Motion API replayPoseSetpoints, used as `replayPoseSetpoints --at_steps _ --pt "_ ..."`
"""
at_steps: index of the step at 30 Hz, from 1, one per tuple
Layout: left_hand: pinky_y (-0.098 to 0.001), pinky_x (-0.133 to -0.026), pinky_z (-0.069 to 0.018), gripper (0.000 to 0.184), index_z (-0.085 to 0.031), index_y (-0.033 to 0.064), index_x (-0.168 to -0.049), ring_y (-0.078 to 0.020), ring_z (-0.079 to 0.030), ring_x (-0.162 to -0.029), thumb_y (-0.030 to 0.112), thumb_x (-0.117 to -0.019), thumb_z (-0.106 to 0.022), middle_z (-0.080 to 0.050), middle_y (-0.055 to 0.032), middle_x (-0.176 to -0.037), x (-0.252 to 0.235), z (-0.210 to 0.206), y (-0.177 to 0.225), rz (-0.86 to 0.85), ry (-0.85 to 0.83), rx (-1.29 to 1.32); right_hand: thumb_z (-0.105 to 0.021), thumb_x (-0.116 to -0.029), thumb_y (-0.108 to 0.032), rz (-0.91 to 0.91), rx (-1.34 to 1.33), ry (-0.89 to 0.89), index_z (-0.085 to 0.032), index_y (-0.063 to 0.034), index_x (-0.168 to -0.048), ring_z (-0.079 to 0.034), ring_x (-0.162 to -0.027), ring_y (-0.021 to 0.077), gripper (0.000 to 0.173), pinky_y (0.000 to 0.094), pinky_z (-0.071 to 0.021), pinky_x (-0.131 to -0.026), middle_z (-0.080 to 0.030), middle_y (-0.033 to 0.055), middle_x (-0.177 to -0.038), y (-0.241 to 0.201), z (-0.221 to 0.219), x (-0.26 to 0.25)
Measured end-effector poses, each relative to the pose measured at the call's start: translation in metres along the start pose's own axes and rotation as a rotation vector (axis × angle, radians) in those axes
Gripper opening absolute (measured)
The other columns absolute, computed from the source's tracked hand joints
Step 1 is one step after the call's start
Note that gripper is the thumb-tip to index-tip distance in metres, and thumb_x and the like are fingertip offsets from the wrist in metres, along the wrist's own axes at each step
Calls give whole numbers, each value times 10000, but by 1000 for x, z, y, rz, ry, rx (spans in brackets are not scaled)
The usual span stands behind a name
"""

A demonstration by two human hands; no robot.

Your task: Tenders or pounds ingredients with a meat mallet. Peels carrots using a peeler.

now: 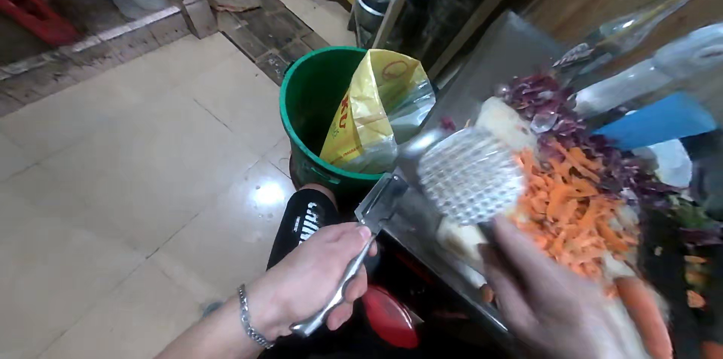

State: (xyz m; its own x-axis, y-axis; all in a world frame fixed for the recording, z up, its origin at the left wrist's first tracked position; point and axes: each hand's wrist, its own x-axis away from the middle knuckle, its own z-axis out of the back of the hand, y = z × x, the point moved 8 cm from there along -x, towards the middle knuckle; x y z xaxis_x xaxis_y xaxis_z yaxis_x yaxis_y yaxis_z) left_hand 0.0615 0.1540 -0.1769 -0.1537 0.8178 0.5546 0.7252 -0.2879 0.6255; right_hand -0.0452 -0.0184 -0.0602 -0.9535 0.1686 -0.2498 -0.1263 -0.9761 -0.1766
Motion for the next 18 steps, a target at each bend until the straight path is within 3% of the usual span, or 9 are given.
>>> replayPoseSetpoints --at_steps 4,6,9,12,14,16,18 --pt "-194 -410 -485 390 -538 99 -1184 -69 -507 -446 382 -1133 -274 -502 -10 -666 -1 1 -2 4 3 -11 -519 -1036 -176 9 -16 176 -531 -156 -1436 -611 -642 114 401 296 -509 -538 -672 71 -848 -3 32 -8" --pt "-195 -408 -485 386 -539 97 -1181 -71 -506 -443 377 -1133 -278 -502 -11 -663 0 1 -2 12 6 -6 -520 -1033 -182 14 -36 135 -565 -135 -1370 -621 -607 126 343 320 -515 -503 -664 55 -797 -5 21 -7" --pt "-195 -414 -485 383 -538 101 -1182 -69 -504 -449 372 -1133 -271 -498 -9 -674 1 0 -1 16 -8 6 -513 -996 -149 -2 -35 -15 -552 -212 -1484 -659 -592 193 494 418 -544 -478 -705 44 -811 -1 -8 -3" --pt "-197 -412 -486 385 -537 103 -1175 -69 -505 -446 379 -1131 -273 -496 -6 -662 -1 0 -2 7 -12 14 -523 -1016 -145 14 -1 104 -535 -200 -1491 -649 -639 163 479 357 -530 -524 -714 80 -869 0 20 -8" --pt "-196 -410 -484 387 -538 102 -1175 -70 -504 -445 381 -1132 -273 -495 -7 -660 -1 0 -3 7 -7 9 -525 -1033 -179 12 -17 176 -564 -143 -1377 -605 -619 106 348 291 -497 -515 -665 60 -812 -4 30 -10" --pt "-195 -411 -485 384 -538 102 -1178 -69 -505 -445 382 -1131 -280 -493 -6 -657 -1 1 -2 6 -4 7 -522 -1033 -182 15 -23 130 -578 -140 -1308 -610 -608 113 283 304 -503 -504 -649 45 -786 -6 21 -10" --pt "-195 -412 -484 382 -541 101 -1174 -69 -505 -447 377 -1131 -279 -494 -7 -661 0 0 -1 9 -8 8 -515 -1000 -151 25 -3 20 -563 -210 -1462 -631 -563 183 468 398 -507 -452 -677 44 -777 -3 -1 -7"
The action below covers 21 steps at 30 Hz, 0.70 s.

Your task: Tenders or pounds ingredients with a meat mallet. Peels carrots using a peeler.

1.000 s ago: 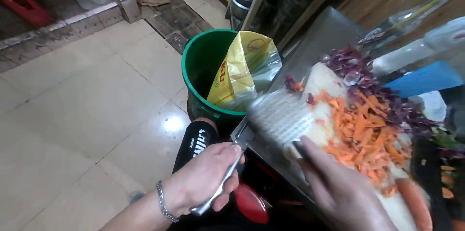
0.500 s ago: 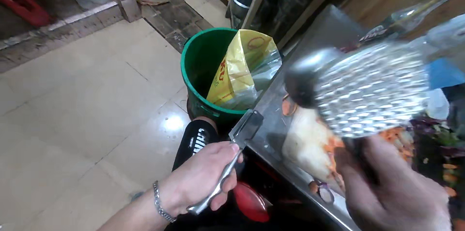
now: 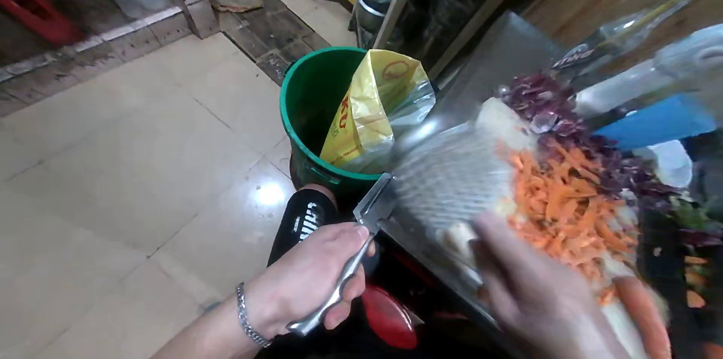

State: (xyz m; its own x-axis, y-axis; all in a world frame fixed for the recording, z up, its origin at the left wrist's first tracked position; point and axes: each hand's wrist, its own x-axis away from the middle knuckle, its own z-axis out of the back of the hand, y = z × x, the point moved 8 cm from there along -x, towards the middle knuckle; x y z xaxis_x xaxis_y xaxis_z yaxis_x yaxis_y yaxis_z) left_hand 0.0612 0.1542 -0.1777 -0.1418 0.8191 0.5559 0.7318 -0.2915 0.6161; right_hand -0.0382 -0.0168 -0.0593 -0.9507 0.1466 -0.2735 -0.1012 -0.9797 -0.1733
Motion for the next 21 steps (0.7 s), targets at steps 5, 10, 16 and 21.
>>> replayPoseSetpoints --at_steps 5,10,16,21 --pt "-197 -416 -487 384 -538 101 -1177 -71 -505 -448 378 -1131 -276 -499 -8 -664 -1 0 0 -8 -5 3 -518 -1013 -146 9 17 132 -571 -165 -1376 -594 -602 132 368 320 -482 -497 -649 57 -793 3 30 -8" --pt "-200 -410 -485 387 -539 102 -1164 -72 -502 -442 382 -1130 -274 -493 -7 -655 -1 0 0 0 -7 -3 -516 -998 -142 14 -5 21 -587 -177 -1416 -629 -580 176 425 385 -511 -468 -672 46 -782 2 3 0" --pt "-190 -413 -483 381 -538 102 -1167 -63 -507 -448 367 -1132 -267 -497 -4 -664 0 -1 -1 -6 -10 8 -527 -1027 -167 -29 -27 67 -545 -196 -1461 -612 -621 114 436 311 -512 -520 -689 57 -851 2 30 -8" --pt "-197 -414 -484 387 -533 100 -1165 -75 -507 -451 380 -1133 -269 -496 -11 -666 -3 -5 0 -5 7 -1 -526 -1045 -213 17 -37 94 -543 -178 -1391 -591 -578 117 348 309 -481 -480 -648 47 -777 -3 35 -13"
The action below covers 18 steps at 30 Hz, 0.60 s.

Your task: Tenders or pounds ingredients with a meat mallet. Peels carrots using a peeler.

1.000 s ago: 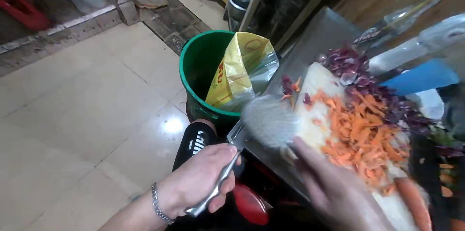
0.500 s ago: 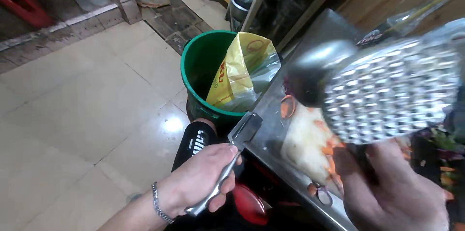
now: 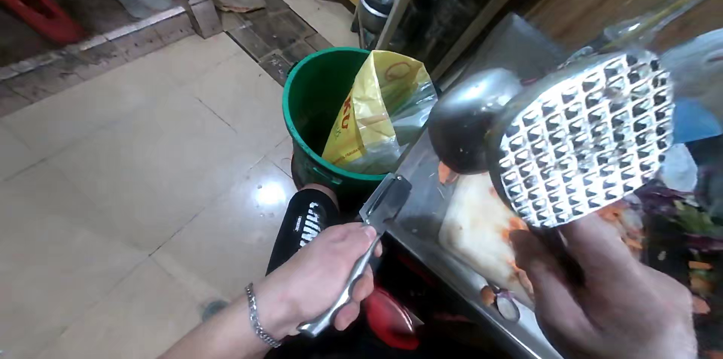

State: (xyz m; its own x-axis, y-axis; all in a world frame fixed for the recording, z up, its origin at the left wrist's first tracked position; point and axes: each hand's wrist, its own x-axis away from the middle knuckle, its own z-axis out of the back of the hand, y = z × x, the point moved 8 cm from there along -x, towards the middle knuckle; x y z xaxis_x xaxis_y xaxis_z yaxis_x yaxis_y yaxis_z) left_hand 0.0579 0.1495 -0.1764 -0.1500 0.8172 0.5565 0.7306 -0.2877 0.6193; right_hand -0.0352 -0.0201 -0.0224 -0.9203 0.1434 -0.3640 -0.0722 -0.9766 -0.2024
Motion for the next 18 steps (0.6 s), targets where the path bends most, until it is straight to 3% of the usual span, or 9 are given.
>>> replayPoseSetpoints --at_steps 3,5,9,11,13,15,18 --pt "-196 -415 -483 381 -531 96 -1177 -73 -502 -450 375 -1133 -276 -493 -11 -668 -2 0 -1 -8 -3 12 -516 -1052 -232 43 32 -10 -499 -205 -1459 -622 -585 139 409 332 -502 -476 -671 50 -788 -2 -11 2" --pt "-194 -418 -485 381 -531 91 -1169 -72 -505 -450 368 -1133 -273 -497 -11 -664 -2 1 -1 -17 -14 15 -502 -1038 -224 81 53 -34 -531 -194 -1404 -615 -566 167 368 368 -482 -453 -645 39 -751 1 -27 7" --pt "-194 -419 -480 377 -534 97 -1158 -72 -502 -455 368 -1132 -273 -494 -9 -672 -2 0 0 -16 -23 17 -507 -983 -153 76 107 -115 -520 -231 -1486 -606 -523 227 509 427 -466 -405 -633 43 -724 8 -44 15" --pt "-192 -418 -481 376 -533 100 -1157 -67 -501 -453 370 -1133 -272 -493 -6 -672 -3 1 -1 -16 -22 21 -510 -1008 -157 66 96 -35 -537 -204 -1440 -611 -571 194 435 384 -472 -450 -648 58 -769 5 -24 8" --pt "-188 -414 -480 376 -529 102 -1156 -64 -500 -452 375 -1133 -271 -490 -3 -671 -3 1 -2 -6 -22 21 -516 -1039 -196 55 57 33 -552 -166 -1317 -608 -601 139 282 323 -486 -488 -637 50 -777 2 -13 5" --pt "-190 -413 -481 377 -529 100 -1149 -65 -499 -448 369 -1134 -266 -486 -3 -665 -3 0 -1 0 -17 20 -507 -1030 -196 64 45 1 -574 -157 -1234 -587 -572 141 219 335 -473 -463 -600 31 -729 2 -24 7" --pt "-195 -413 -480 377 -533 98 -1154 -70 -498 -446 369 -1134 -271 -488 -4 -659 -3 0 1 5 -2 20 -508 -992 -165 70 61 -108 -539 -233 -1480 -611 -528 198 493 408 -484 -420 -650 26 -736 7 -46 13"
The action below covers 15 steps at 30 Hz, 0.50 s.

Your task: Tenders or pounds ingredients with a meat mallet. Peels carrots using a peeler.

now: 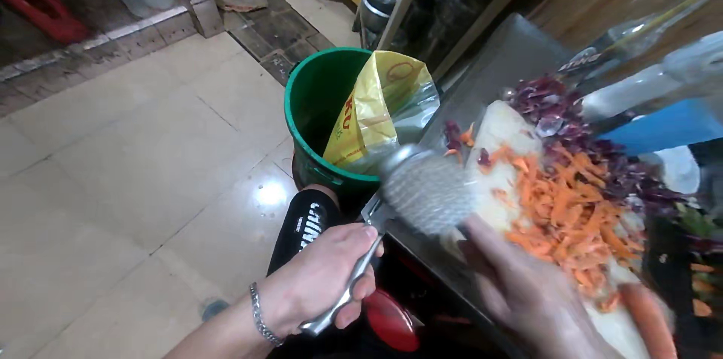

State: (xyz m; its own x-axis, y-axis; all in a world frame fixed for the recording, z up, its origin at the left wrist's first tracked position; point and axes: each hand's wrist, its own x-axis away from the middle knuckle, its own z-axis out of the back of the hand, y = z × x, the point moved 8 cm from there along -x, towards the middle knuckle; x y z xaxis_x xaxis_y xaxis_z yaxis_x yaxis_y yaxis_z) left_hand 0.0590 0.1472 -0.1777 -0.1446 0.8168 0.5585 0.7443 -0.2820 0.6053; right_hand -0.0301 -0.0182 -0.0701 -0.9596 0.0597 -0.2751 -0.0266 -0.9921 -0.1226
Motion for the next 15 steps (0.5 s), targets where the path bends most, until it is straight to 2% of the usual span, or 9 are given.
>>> replayPoseSetpoints --at_steps 2,4,7,11,13,15 --pt "-196 -414 -477 383 -530 100 -1159 -70 -494 -449 377 -1133 -267 -485 -3 -665 -1 0 0 -13 -5 3 -513 -1001 -156 -10 -10 69 -542 -214 -1435 -610 -562 182 439 385 -480 -443 -649 37 -765 1 16 -6" --pt "-193 -413 -478 386 -528 97 -1161 -69 -497 -449 380 -1133 -266 -486 -4 -660 -1 -1 -2 -24 -2 -4 -524 -1020 -169 -3 -26 175 -562 -159 -1300 -596 -593 139 283 325 -481 -477 -620 45 -765 -2 32 -8" --pt "-208 -407 -483 383 -536 100 -1198 -84 -507 -444 378 -1134 -281 -501 -10 -655 -1 -6 -2 -46 27 -91 -539 -1034 -175 3 -41 229 -565 -130 -1203 -614 -648 105 177 273 -499 -540 -637 49 -801 -8 41 -8" --pt "-220 -402 -486 380 -540 100 -1255 -99 -514 -439 356 -1134 -288 -510 -22 -653 -4 -12 -6 -60 10 -78 -533 -1035 -186 -34 -68 130 -576 -140 -1248 -620 -630 106 222 284 -509 -527 -638 44 -771 -3 34 -1" --pt "-214 -398 -483 382 -538 92 -1250 -92 -509 -437 354 -1135 -285 -504 -20 -648 -4 -13 -7 -56 8 -35 -532 -1035 -209 -55 -66 87 -584 -162 -1300 -613 -606 111 275 301 -500 -506 -647 37 -763 2 30 0" --pt "-217 -398 -482 382 -539 90 -1224 -95 -510 -437 365 -1135 -288 -501 -21 -642 -3 -14 -7 -49 40 -35 -520 -1024 -209 -53 -51 62 -564 -202 -1409 -608 -589 124 388 327 -491 -483 -662 33 -779 7 25 1"
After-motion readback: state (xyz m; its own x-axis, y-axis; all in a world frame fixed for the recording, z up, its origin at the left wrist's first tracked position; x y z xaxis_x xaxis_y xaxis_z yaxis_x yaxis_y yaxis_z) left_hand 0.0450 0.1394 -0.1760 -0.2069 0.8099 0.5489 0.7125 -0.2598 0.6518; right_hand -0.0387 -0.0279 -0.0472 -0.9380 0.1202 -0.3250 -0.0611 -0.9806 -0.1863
